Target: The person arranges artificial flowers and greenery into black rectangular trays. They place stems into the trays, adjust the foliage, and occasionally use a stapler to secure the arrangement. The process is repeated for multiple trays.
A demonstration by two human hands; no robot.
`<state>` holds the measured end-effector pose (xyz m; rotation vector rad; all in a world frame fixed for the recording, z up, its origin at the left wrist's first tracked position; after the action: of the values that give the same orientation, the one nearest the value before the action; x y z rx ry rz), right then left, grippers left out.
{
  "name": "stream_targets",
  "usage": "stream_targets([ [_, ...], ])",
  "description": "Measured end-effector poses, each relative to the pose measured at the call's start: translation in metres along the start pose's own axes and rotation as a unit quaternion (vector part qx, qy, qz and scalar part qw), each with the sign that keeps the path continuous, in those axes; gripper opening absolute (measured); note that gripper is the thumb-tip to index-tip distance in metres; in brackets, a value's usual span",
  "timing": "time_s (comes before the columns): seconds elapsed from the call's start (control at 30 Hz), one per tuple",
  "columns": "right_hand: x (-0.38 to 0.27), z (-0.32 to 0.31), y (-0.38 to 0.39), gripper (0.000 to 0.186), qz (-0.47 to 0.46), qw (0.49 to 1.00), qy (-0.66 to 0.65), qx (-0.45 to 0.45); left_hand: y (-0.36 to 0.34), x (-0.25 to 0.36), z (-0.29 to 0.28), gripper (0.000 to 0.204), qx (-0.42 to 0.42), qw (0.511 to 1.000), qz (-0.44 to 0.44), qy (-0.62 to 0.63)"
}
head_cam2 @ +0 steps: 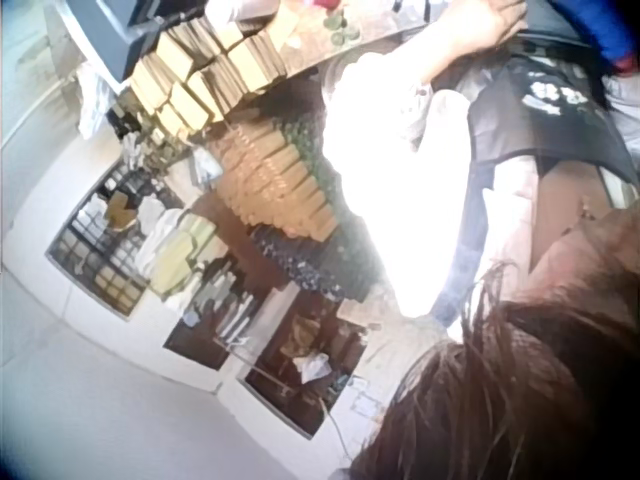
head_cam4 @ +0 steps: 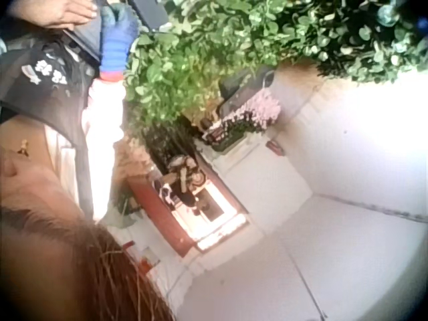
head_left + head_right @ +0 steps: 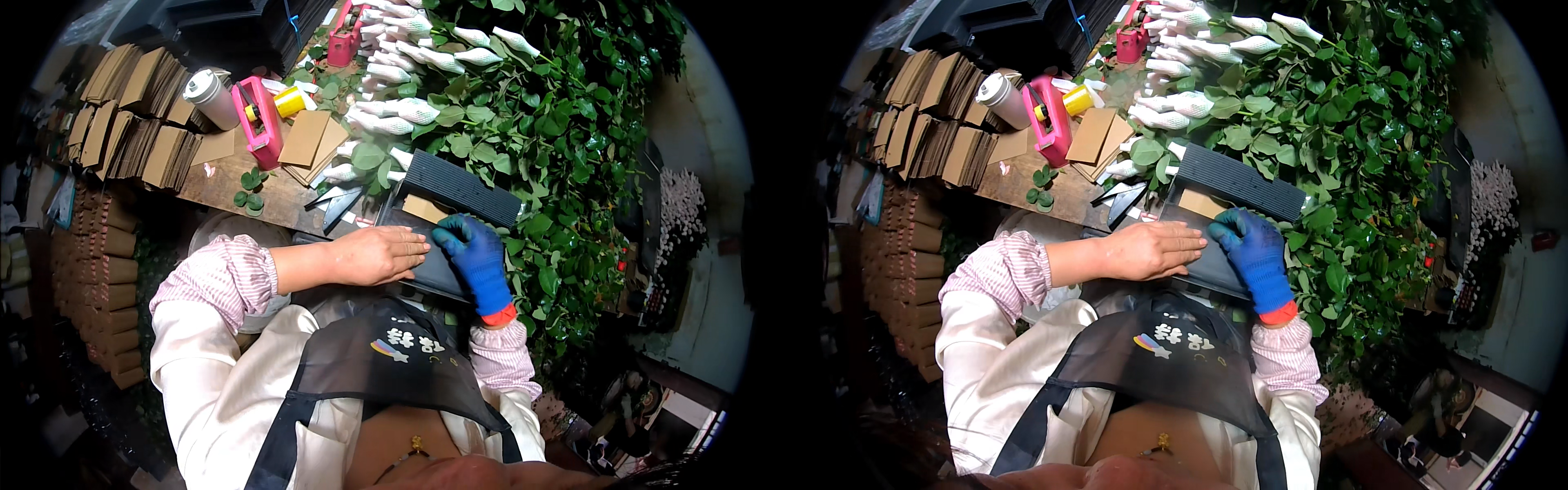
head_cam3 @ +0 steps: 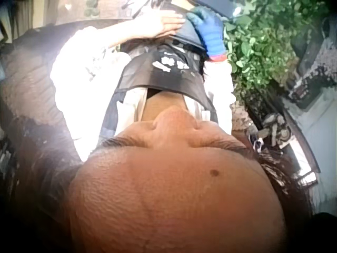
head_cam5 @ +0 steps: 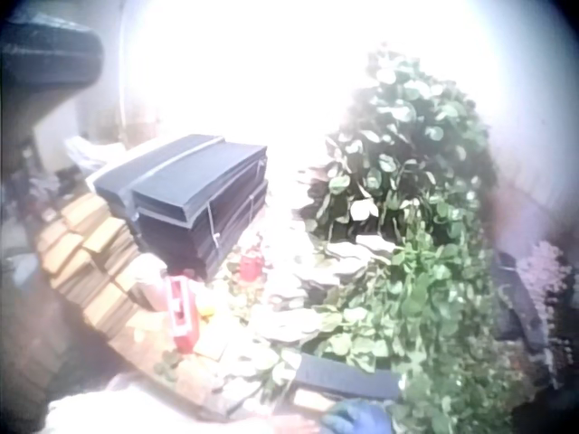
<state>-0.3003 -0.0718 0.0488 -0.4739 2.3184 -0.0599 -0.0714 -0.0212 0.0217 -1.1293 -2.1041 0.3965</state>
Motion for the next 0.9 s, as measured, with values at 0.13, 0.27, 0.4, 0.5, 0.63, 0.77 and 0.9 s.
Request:
stream_targets([
  [0.13, -0.023, -0.036, -0.032, 0.024, -0.105, 0.982, 0.081, 0.138, 0.002, -0.014, 0.011, 0.036, 0.007, 1.0, -0.026, 0.011],
  [0.27, -0.004, -0.044, -0.06, 0.055, -0.192, 0.922, 0.324, 0.095, -0.004, -0.016, 0.015, 0.036, 0.042, 0.999, -0.014, -0.008],
  [0.4, -0.024, -0.027, -0.03, 0.055, -0.194, 0.93, 0.298, -0.093, -0.001, -0.012, 0.017, 0.033, 0.058, 0.998, -0.027, -0.019],
  [0.5, -0.013, -0.004, 0.003, 0.056, -0.24, 0.899, 0.334, -0.147, -0.002, -0.01, 0.016, 0.026, 0.031, 0.998, -0.06, 0.002],
  [0.63, -0.026, 0.001, 0.022, 0.055, -0.239, 0.885, 0.386, -0.102, 0.007, -0.008, 0.018, 0.017, 0.126, 0.991, -0.018, -0.039],
  [0.77, -0.036, 0.016, 0.036, 0.058, -0.186, 0.864, 0.438, -0.166, 0.049, -0.005, 0.008, 0.022, 0.232, 0.961, -0.08, -0.129],
  [0.9, -0.045, 0.015, 0.042, 0.059, -0.189, 0.846, 0.455, -0.207, 0.101, -0.042, 0.033, 0.057, 0.216, 0.855, -0.388, -0.269],
])
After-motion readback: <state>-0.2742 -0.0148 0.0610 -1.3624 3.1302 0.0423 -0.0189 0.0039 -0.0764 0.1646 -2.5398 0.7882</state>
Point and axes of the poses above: each hand's wrist, its own y-axis away from the middle knuckle, its own z-axis out of the palm, x = y × z, the point moved 1 cm from there along -y, towards the middle knuckle, and after that the axes turned 8 degrees about x, right-handed, at the moved point
